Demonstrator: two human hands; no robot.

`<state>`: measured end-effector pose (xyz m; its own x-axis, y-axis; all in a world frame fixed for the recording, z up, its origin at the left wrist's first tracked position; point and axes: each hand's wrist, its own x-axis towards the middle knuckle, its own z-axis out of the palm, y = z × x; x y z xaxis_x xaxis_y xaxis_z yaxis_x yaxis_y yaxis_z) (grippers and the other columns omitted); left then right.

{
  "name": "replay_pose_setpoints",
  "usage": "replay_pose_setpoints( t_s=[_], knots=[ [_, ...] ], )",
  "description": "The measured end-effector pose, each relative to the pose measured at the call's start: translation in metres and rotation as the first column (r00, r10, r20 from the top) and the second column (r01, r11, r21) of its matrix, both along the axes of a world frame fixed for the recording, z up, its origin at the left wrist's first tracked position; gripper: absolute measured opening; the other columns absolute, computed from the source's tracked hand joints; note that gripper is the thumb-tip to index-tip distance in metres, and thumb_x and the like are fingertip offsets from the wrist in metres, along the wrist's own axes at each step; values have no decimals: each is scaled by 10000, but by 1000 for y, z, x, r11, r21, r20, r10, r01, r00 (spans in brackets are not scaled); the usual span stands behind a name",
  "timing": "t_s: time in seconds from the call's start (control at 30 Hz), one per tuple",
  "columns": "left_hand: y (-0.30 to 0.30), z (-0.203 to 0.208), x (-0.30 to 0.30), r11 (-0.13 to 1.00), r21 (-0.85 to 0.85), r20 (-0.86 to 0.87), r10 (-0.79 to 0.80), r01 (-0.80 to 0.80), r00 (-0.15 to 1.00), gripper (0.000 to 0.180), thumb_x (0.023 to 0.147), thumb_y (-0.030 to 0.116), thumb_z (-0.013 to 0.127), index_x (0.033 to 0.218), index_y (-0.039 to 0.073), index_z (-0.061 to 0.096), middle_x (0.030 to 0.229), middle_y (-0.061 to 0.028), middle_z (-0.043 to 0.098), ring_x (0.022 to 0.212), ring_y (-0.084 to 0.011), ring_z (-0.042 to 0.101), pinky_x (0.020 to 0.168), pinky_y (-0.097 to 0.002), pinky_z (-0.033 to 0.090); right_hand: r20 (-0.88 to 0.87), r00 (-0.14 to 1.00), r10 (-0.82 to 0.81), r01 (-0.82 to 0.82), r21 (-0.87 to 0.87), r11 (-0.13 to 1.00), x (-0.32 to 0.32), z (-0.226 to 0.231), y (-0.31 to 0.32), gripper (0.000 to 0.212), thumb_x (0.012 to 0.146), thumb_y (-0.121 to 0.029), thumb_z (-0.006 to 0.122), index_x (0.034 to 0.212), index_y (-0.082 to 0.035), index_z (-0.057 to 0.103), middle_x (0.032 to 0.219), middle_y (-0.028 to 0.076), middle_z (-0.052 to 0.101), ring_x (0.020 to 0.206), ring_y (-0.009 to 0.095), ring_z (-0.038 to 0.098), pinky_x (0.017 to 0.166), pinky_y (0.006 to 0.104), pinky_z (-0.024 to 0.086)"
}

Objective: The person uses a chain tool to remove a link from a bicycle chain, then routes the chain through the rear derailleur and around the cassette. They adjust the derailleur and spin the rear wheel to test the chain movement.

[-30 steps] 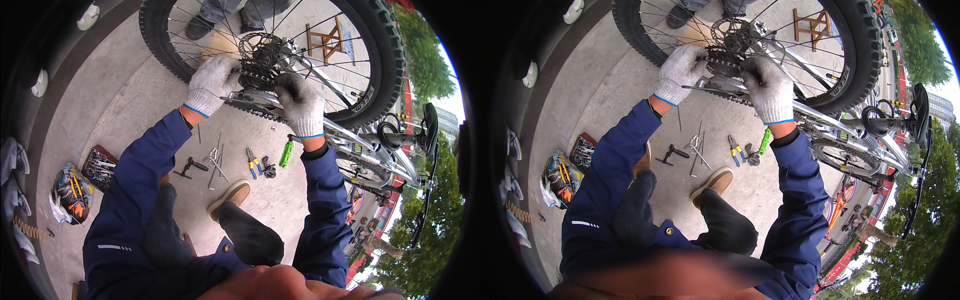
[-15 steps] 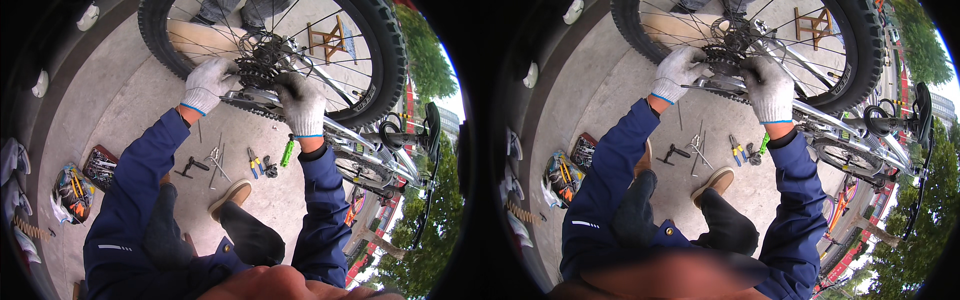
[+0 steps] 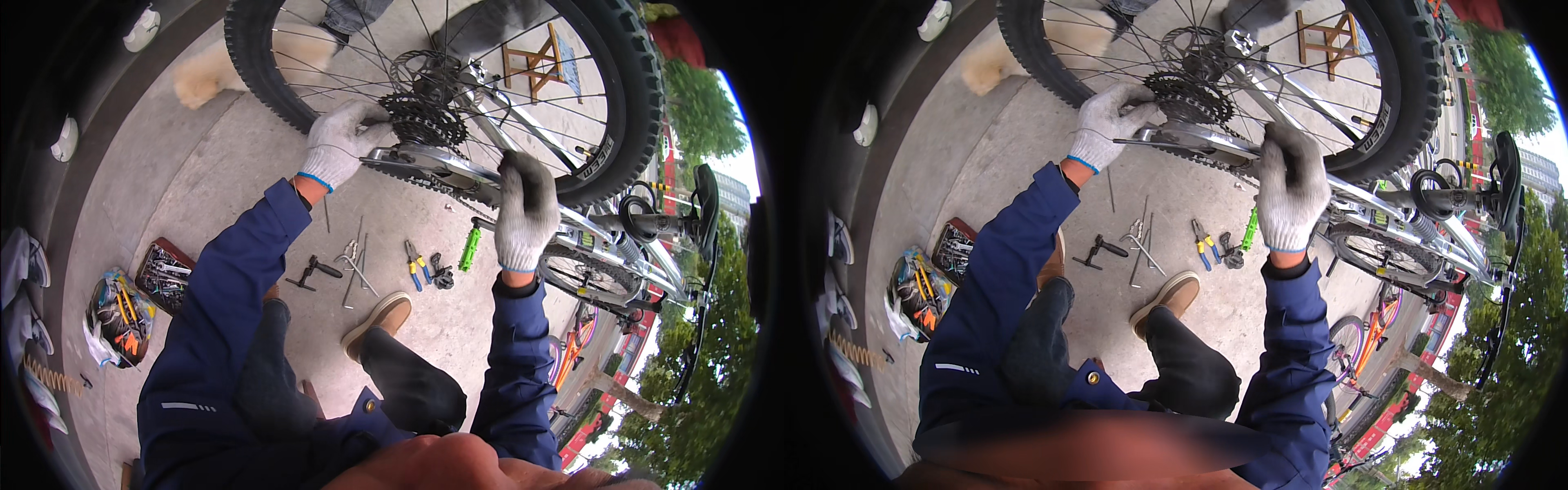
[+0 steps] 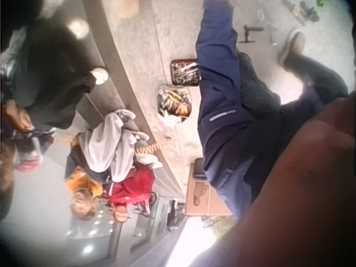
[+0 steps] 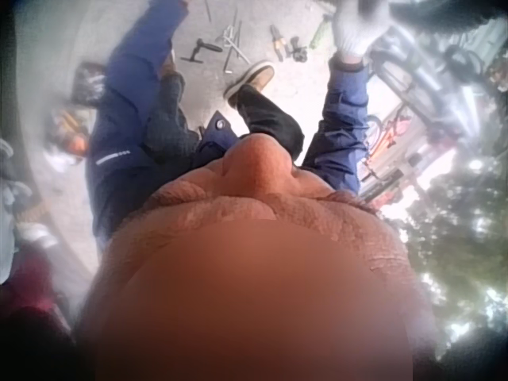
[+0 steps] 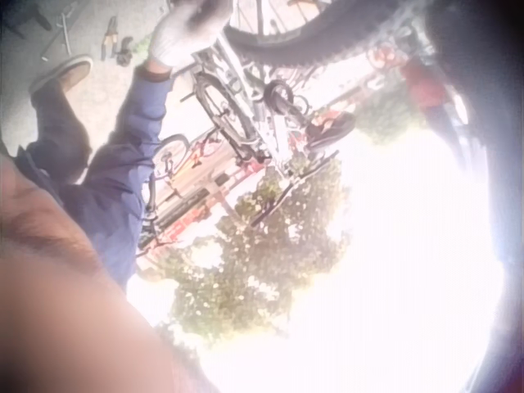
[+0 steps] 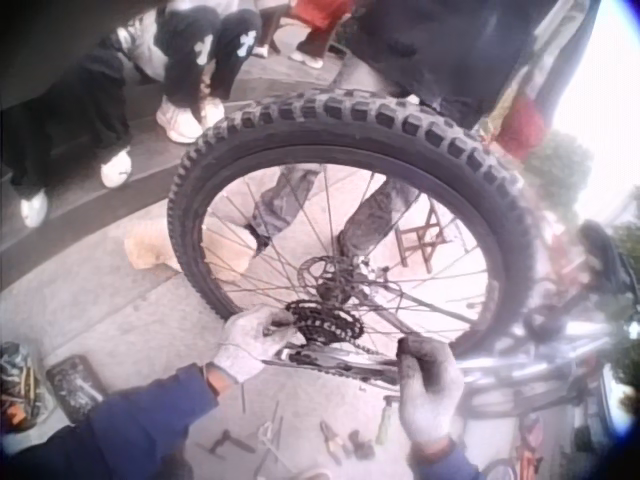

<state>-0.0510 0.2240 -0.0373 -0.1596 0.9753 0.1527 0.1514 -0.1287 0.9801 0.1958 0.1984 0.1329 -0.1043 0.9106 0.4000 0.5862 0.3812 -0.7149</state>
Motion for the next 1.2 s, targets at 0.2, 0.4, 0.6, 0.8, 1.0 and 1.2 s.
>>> replay_pose_setpoints(
  t_s=[0.2, 0.4, 0.6, 0.8, 1.0, 1.2],
  knots=[
    [2, -5, 4, 989, -132, -29, -63, 59, 998, 282, 966, 202, 802, 1148, -9, 756, 1044, -110, 799, 911, -166, 748, 831, -310, 590, -128, 976, -175, 157, -145, 977, 51, -33, -56, 178, 1049, 42, 654, 1223, 31, 691, 1187, 122, 765, 1080, 176, 716, 985, 324, 574],
    [5, -23, 12, 991, -134, 112, -8, 23, 994, 273, 966, 166, 807, 1143, -34, 749, 1026, -90, 789, 902, -148, 727, 835, -297, 586, -90, 862, -499, 474, -208, 856, 115, -95, -91, 269, 1024, -48, 727, 1281, 15, 679, 1193, 129, 749, 1071, 186, 706, 969, 339, 574],
    [3, -16, 19, 992, -128, 126, 10, 6, 992, 294, 953, 150, 812, 1158, -52, 753, 1015, -92, 786, 881, -134, 707, 829, -291, 578, 322, 768, -554, 634, -261, 728, 136, -145, -117, 581, 924, -264, 860, 1397, -7, 640, 1291, 164, 743, 1091, 256, 726, 963, 378, 581],
    [0, -3, 20, 986, -167, 77, 39, -26, 996, 300, 938, 175, 813, 1118, -60, 764, 970, -114, 796, 860, -145, 719, 800, -303, 584, 371, 797, -477, 592, -323, 739, 133, -159, -116, 677, 873, -292, 875, 1431, -5, 620, 1308, 194, 729, 1130, 313, 732, 982, 416, 581],
    [1, -11, 14, 979, -194, 113, -42, 64, 993, 287, 973, 186, 752, 1154, -36, 773, 1004, -119, 801, 908, -176, 729, 863, -318, 575, 515, 750, -414, 619, -327, 714, 143, -170, -115, 678, 851, -384, 872, 1391, -41, 649, 1263, 209, 718, 1112, 360, 728, 962, 448, 591],
    [-7, -25, 1, 995, -100, 44, -3, 8, 999, 254, 1020, 143, 667, 1199, -5, 772, 1095, -121, 792, 983, -178, 723, 918, -321, 560, 627, 676, -387, 662, -287, 692, 173, -194, -118, 684, 847, -412, 846, 1389, -45, 644, 1284, 234, 705, 1135, 410, 714, 968, 486, 586]
  ],
)
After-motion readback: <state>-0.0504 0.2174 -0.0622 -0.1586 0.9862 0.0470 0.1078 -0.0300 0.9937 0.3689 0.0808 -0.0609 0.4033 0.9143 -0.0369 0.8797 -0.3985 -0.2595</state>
